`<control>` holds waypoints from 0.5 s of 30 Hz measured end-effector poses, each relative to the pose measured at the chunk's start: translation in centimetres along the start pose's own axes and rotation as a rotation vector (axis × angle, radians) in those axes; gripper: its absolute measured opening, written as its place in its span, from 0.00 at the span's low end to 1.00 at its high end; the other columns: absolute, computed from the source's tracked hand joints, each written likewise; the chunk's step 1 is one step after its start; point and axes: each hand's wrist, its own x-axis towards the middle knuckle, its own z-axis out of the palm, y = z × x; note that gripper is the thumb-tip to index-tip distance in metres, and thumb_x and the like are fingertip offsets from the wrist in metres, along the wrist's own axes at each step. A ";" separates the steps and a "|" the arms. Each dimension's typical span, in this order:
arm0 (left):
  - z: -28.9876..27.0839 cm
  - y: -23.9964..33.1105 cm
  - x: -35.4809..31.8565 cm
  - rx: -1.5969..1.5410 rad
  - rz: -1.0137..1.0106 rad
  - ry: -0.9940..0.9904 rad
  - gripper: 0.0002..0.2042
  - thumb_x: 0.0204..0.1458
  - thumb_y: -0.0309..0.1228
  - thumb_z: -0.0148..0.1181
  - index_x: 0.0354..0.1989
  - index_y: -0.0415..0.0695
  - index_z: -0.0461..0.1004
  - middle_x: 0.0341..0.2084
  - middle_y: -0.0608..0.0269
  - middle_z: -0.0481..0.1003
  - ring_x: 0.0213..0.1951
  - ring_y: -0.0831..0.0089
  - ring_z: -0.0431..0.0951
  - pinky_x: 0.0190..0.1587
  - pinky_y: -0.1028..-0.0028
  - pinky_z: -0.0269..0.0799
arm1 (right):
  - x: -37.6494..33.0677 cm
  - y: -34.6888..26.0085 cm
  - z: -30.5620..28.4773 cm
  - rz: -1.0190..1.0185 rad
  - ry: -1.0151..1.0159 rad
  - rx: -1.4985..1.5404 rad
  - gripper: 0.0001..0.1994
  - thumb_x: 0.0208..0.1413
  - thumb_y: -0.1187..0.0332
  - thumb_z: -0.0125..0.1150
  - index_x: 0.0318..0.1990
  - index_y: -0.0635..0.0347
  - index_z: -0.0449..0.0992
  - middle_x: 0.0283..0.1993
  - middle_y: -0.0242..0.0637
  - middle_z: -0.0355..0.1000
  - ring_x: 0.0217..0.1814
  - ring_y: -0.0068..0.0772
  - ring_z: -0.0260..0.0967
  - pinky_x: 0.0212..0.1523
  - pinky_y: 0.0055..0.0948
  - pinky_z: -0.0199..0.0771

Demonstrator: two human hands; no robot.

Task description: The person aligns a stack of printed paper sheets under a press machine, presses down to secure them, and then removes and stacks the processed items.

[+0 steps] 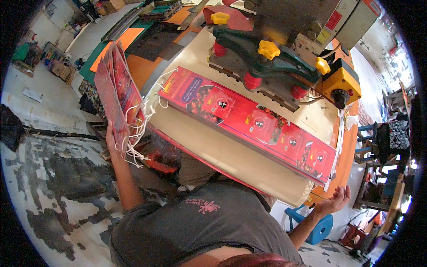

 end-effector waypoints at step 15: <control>12.5 -7.8 -8.0 0.034 0.117 -0.048 0.29 0.65 0.47 0.55 0.68 0.41 0.63 0.59 0.55 0.73 0.57 0.57 0.76 0.59 0.52 0.76 | -16.6 -12.8 13.8 0.073 -1.350 0.473 0.20 0.56 0.67 0.68 0.52 0.63 0.68 0.43 0.39 0.71 0.44 0.31 0.68 0.49 0.32 0.69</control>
